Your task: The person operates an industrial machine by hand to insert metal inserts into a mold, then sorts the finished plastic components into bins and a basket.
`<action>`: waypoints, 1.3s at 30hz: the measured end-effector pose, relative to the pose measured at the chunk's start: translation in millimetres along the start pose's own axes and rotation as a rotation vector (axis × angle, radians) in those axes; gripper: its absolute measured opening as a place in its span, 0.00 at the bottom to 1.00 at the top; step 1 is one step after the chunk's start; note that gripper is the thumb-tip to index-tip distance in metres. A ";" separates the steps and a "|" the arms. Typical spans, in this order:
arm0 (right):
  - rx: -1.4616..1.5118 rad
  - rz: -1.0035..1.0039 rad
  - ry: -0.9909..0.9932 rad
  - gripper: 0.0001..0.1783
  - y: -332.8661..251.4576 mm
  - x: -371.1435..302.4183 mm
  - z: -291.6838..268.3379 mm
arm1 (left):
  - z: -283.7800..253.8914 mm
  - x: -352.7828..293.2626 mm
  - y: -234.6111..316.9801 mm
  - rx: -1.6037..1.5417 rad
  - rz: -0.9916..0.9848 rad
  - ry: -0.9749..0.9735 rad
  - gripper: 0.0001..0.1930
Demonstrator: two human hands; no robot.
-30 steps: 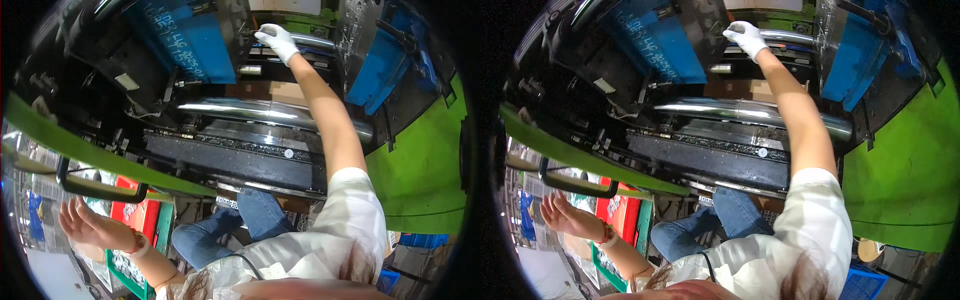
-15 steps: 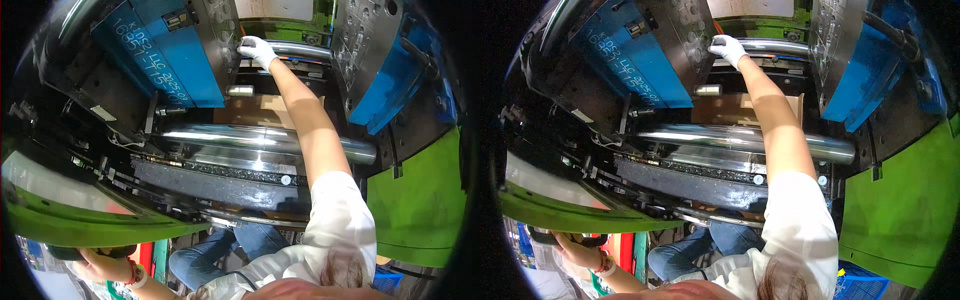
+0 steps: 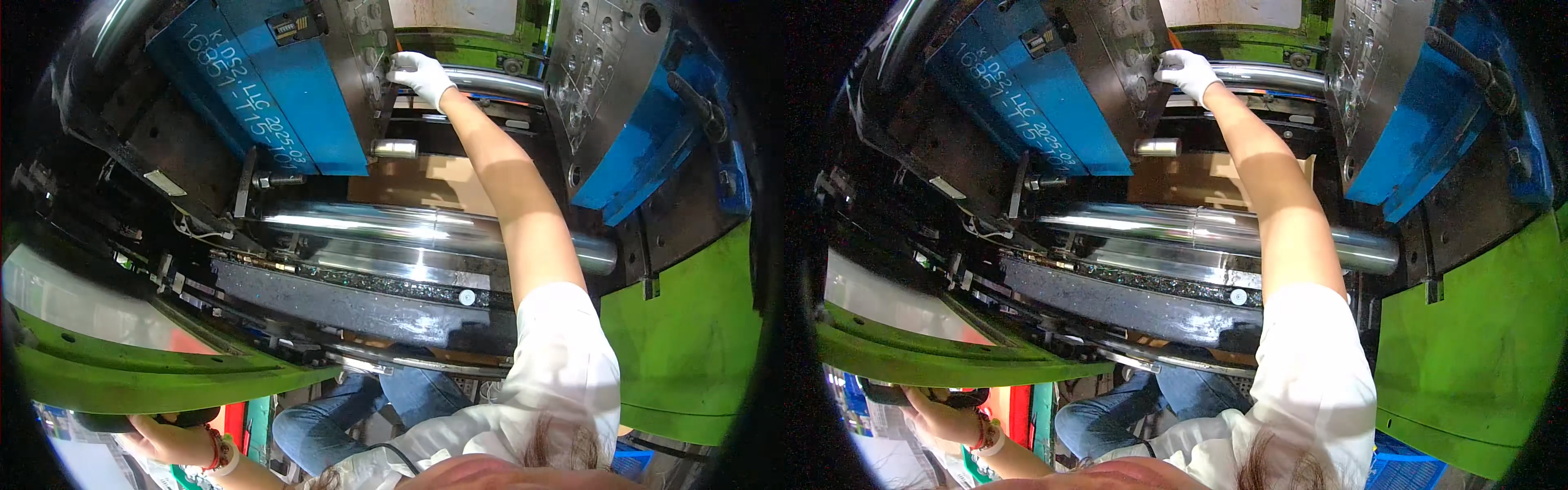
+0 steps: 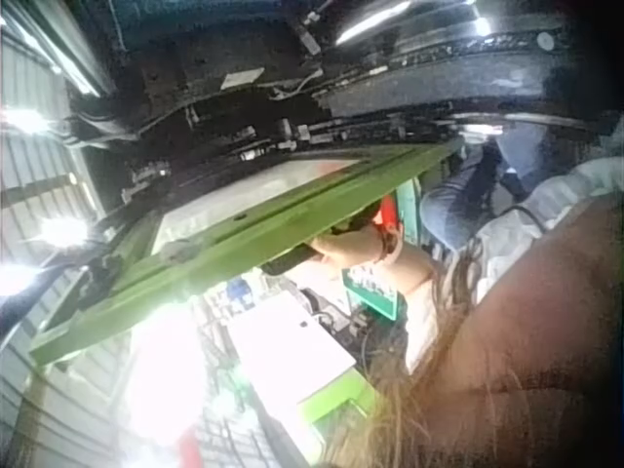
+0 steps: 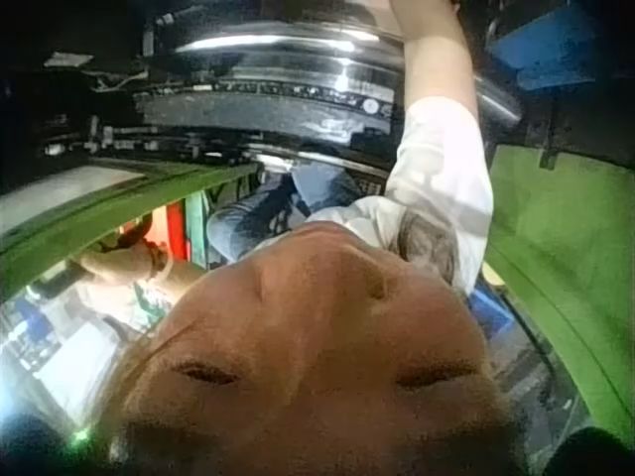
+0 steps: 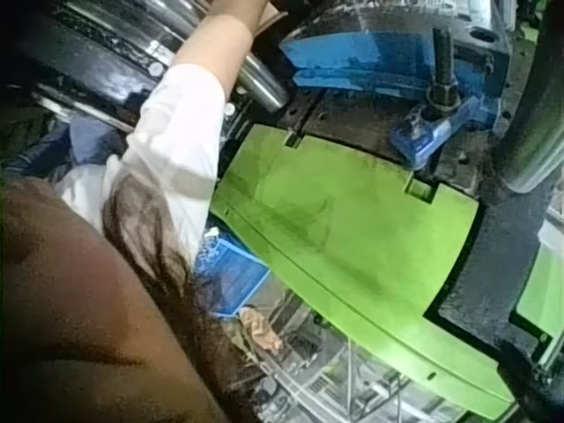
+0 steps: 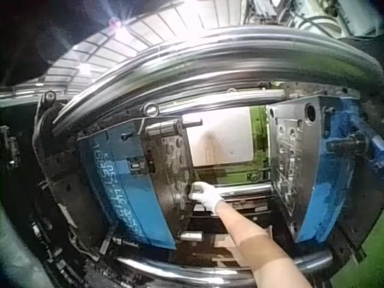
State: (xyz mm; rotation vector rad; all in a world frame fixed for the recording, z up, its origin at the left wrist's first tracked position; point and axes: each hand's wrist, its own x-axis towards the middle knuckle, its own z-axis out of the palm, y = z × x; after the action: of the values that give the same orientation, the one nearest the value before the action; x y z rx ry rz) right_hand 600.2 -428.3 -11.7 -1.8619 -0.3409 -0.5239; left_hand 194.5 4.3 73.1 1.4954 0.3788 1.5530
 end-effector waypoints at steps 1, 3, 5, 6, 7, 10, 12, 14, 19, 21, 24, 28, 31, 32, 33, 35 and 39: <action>0.002 -0.001 0.001 0.33 0.8 1.7 1.9 | 0.0 1.6 -2.8 -0.011 0.058 -0.001 0.17; 0.029 0.003 0.027 0.31 4.2 4.9 3.4 | 1.0 1.1 -2.3 -0.026 0.116 -0.006 0.17; 0.049 0.001 0.056 0.29 6.7 4.2 6.6 | 1.9 -1.6 3.2 -0.025 -0.018 0.014 0.17; 0.067 -0.001 0.082 0.28 6.6 4.3 8.8 | 1.2 -2.1 2.7 -0.026 -0.015 0.014 0.17; 0.070 -0.002 0.083 0.28 6.5 4.8 11.2 | -0.5 -3.1 1.3 -0.015 -0.006 0.009 0.17; 0.119 0.002 0.137 0.24 13.1 6.3 14.1 | 6.9 -7.3 5.7 0.007 -0.008 0.033 0.18; 0.065 -0.011 0.185 0.20 18.3 7.8 15.1 | 8.5 -6.4 6.4 0.023 -0.015 0.065 0.18; 0.148 0.007 0.172 0.19 21.6 11.6 18.0 | 2.3 -0.2 -2.1 -0.016 0.018 0.003 0.19; 0.342 0.032 0.134 0.16 17.4 12.8 32.4 | -1.7 -2.2 3.7 0.059 0.045 0.067 0.18; 0.246 0.054 0.185 0.14 30.6 13.3 24.6 | 6.2 -3.8 4.7 0.072 0.007 0.070 0.18; 0.124 0.008 0.178 0.16 32.4 12.8 20.4 | -0.6 0.2 -2.0 0.031 0.093 -0.056 0.19; -0.051 -0.011 0.210 0.16 16.4 5.3 20.1 | -4.5 1.7 -5.0 0.066 0.129 -0.044 0.18; -0.039 0.021 0.183 0.17 17.3 10.1 16.6 | -12.7 5.3 -12.3 0.255 0.335 -0.115 0.16; -0.032 0.025 0.195 0.17 14.5 9.8 15.9 | -17.9 7.1 -15.3 0.484 0.536 -0.146 0.15; -0.138 -0.017 0.192 0.18 11.6 9.8 13.6 | -22.4 8.9 -16.9 0.675 0.634 -0.129 0.17; -0.261 -0.051 0.181 0.18 7.8 10.0 12.0 | -21.3 9.3 -15.7 0.592 0.552 -0.157 0.18; -0.270 -0.059 0.205 0.17 13.5 9.3 15.9 | -4.7 -5.4 9.8 0.443 0.305 -0.128 0.20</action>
State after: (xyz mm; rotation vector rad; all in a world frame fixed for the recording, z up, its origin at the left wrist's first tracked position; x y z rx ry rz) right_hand 617.6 -418.1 -22.4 -2.0390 -0.1949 -0.8278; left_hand 185.6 -3.3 76.1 2.0633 0.4566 1.6673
